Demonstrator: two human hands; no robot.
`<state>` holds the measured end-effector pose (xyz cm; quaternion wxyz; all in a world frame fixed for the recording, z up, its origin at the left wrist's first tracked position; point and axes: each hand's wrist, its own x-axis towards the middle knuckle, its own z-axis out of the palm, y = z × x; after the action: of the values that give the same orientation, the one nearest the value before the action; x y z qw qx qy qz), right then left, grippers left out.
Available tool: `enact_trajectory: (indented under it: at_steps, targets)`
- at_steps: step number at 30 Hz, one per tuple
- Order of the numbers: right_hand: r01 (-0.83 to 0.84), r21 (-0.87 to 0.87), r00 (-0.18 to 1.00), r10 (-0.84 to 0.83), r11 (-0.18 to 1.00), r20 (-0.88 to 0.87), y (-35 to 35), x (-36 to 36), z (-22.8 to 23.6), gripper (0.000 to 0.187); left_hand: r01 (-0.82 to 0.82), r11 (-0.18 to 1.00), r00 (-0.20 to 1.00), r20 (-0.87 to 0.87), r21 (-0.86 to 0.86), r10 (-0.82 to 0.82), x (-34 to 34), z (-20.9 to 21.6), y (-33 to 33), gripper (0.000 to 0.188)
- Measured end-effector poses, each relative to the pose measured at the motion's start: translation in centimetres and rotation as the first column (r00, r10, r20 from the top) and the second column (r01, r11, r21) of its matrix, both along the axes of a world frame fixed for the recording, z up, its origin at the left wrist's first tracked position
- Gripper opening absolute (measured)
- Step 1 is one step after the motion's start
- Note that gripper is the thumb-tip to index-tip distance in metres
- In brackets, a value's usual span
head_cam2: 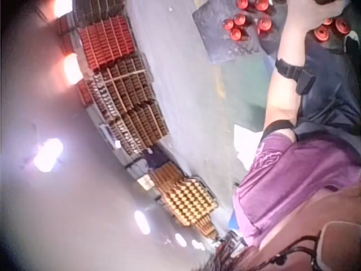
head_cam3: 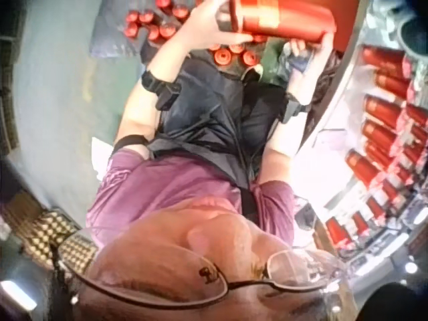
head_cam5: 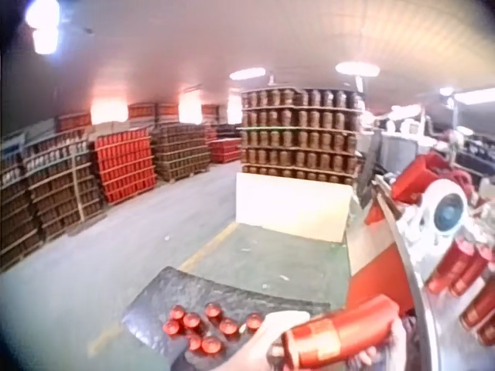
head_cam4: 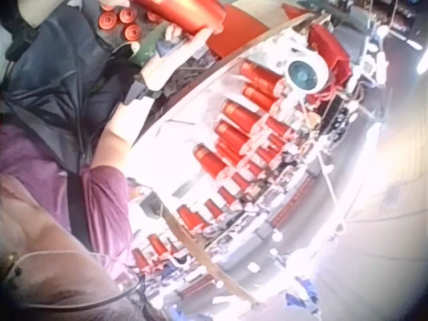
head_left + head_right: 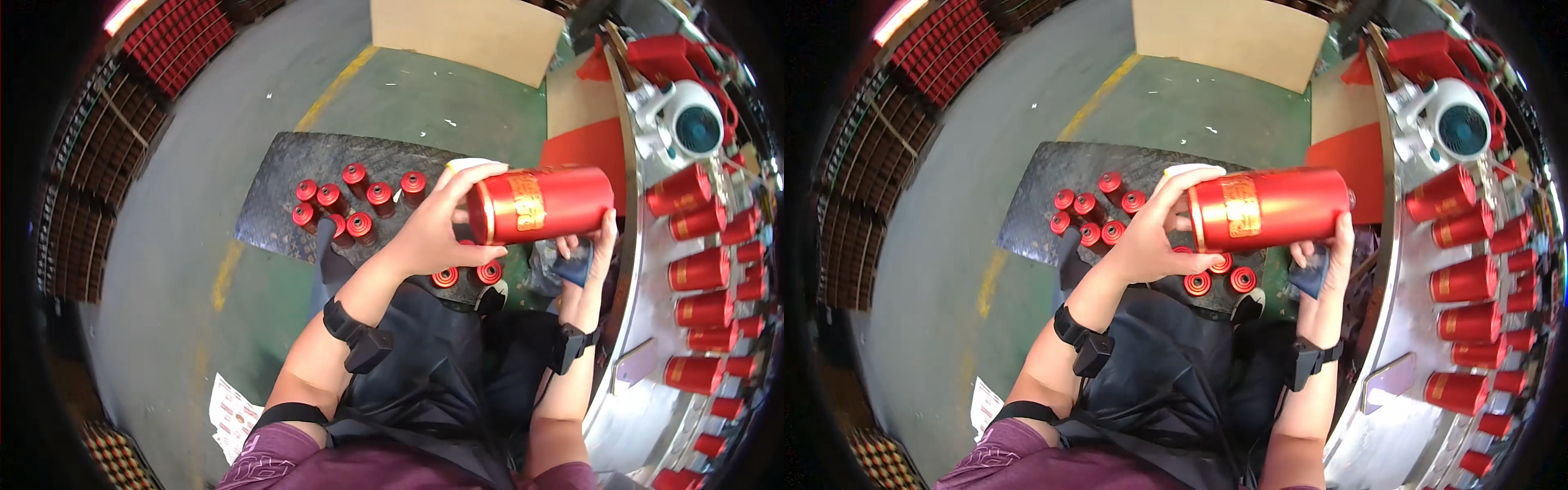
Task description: Inspecting and wiping red metal canisters in a production or warehouse facility.
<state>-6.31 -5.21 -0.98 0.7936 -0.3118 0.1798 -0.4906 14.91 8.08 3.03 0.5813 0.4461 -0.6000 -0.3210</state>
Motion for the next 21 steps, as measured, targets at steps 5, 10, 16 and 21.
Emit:
enact_trajectory:
  at_steps: [5,10,16,21]
  targets:
    - [-0.138,-0.037,0.958,0.143,0.99,0.247,-1.6,-1.0,-0.8,0.042,0.01,1.0,0.988,-0.154,-0.026,-0.014,-2.5,-1.5,-2.2,0.088]
    - [-0.172,-0.075,0.929,0.187,0.982,0.319,-2.2,-0.8,-0.6,0.035,0.01,0.998,0.883,-0.47,0.064,0.021,-4.5,-1.4,-3.3,0.087]
    - [-0.163,-0.111,0.947,0.187,0.98,0.263,-2.2,-1.0,-0.8,0.043,0.098,0.967,0.825,-0.562,0.236,0.053,-5.9,-2.4,-4.0,0.076]
    - [-0.144,-0.225,0.982,0.167,0.964,0.086,-2.3,-2.0,-0.4,0.056,0.116,0.931,0.761,-0.633,0.347,0.141,-7.4,-2.2,-4.2,0.081]
